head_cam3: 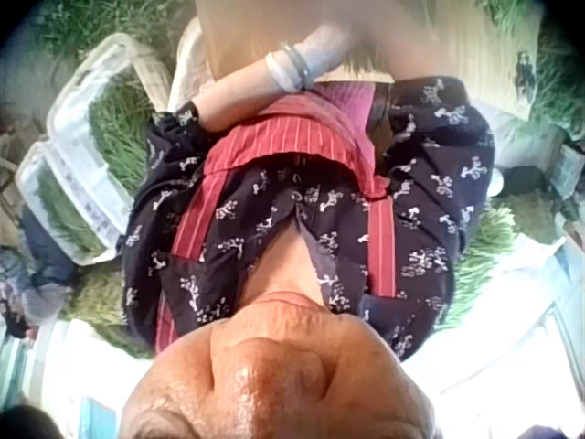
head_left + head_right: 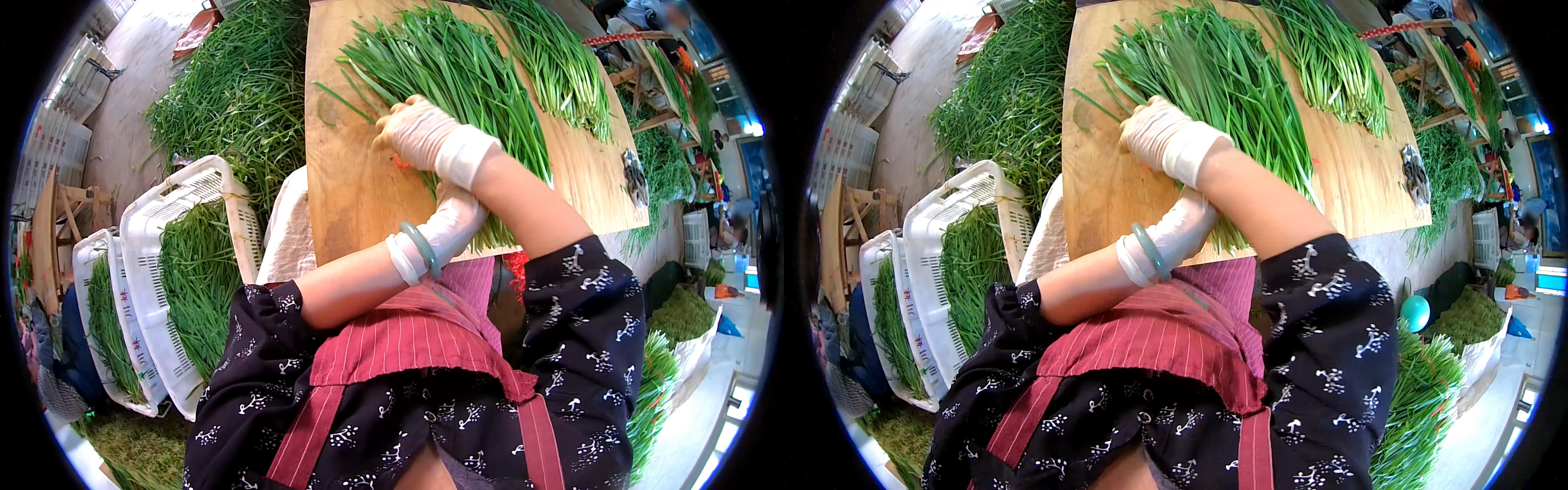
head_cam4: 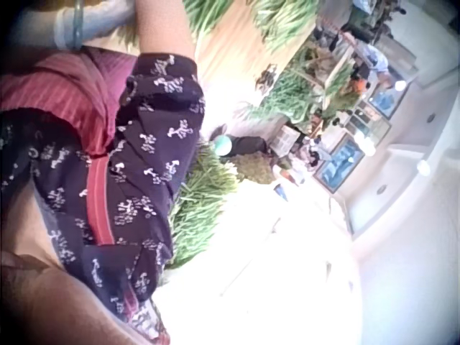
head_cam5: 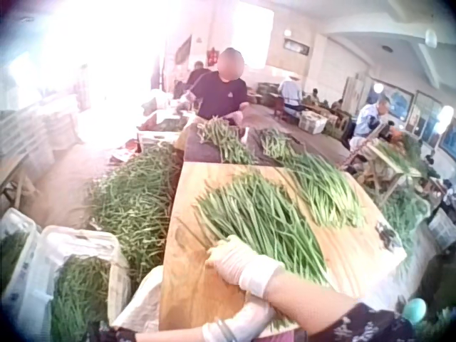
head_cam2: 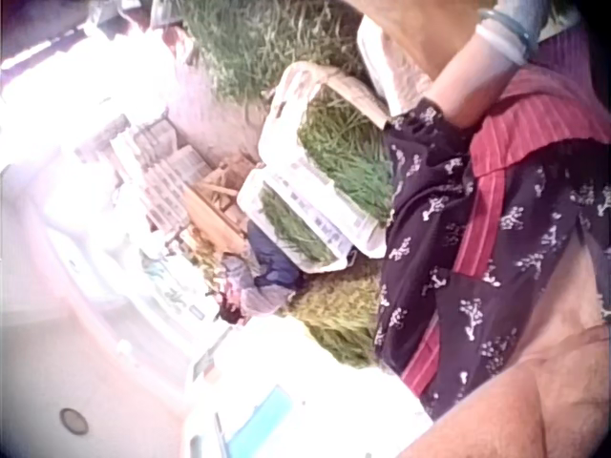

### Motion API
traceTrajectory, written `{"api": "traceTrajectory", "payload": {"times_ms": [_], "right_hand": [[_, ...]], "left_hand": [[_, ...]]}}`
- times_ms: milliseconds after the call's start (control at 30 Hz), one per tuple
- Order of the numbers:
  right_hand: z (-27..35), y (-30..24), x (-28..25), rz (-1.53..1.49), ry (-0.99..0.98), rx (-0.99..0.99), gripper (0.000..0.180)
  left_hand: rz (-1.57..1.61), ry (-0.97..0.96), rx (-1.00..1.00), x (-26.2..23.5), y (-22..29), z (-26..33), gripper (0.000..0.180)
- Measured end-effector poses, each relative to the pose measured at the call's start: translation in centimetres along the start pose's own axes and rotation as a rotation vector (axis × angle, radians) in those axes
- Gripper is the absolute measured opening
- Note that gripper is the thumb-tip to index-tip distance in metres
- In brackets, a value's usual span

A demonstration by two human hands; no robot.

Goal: The person gathers a bundle of green chives by hand on a wooden table, aligns the ends, and wraps a red rubber band around the middle of the bundle.

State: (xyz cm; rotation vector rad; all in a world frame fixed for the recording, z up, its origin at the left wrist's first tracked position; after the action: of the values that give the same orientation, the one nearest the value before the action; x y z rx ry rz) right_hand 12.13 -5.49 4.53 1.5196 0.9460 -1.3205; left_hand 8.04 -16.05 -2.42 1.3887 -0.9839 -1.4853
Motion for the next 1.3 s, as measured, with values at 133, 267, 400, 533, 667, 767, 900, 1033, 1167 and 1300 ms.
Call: {"api": "traceTrajectory", "payload": {"times_ms": [133,267,400,533,667,767,900,1033,1167,1300], "right_hand": [[-0.7,-1.0,3.7,0.193,-0.073,-0.073,0.013],[-0.1,-0.7,3.6,0.208,-0.044,-0.061,0.007],[1.1,0.7,2.2,0.029,-0.137,0.022,0.009],[0.9,1.0,1.9,-0.066,-0.174,0.039,0.010],[1.6,0.0,-0.2,-0.022,-0.003,-0.134,0.009],[3.8,-2.5,-3.1,-0.010,0.187,-0.295,0.003],[8.7,2.9,-5.7,-0.223,0.421,0.102,0.006],[11.5,6.3,-4.5,-0.494,0.500,0.407,0.017],[12.2,6.5,-4.8,-0.520,0.572,0.433,0.014],[11.7,6.4,-5.1,-0.550,0.600,0.470,0.009]], "left_hand": [[-1.289,-0.365,0.500,1.5,-3.1,1.9,0.051],[-1.124,-0.094,0.353,0.1,-1.1,1.0,0.059],[0.142,0.373,0.004,-5.4,0.4,3.5,0.082],[0.252,0.425,-0.022,-4.8,-0.7,3.3,0.075],[0.073,0.193,-0.175,-2.6,-0.7,1.1,0.056],[-0.087,0.261,0.060,-1.8,-0.5,0.6,0.046],[-0.012,0.373,0.092,-2.3,0.5,1.6,0.057],[0.021,0.314,0.193,-5.6,2.2,3.4,0.063],[0.279,0.455,0.069,-9.7,0.2,2.1,0.023],[0.344,0.580,0.220,-9.9,2.1,0.4,0.025]]}}
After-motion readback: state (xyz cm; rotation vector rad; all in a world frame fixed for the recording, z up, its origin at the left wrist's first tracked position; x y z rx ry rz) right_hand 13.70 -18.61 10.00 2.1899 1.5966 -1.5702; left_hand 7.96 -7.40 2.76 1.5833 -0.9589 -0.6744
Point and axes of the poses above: each hand's wrist, its own z-axis away from the middle knuckle, its own x-axis out of the palm, y = z × x, the point moved 8 cm from there along -z, towards the middle knuckle, and after that the axes turned 13 degrees about y, right-handed, at the moved point
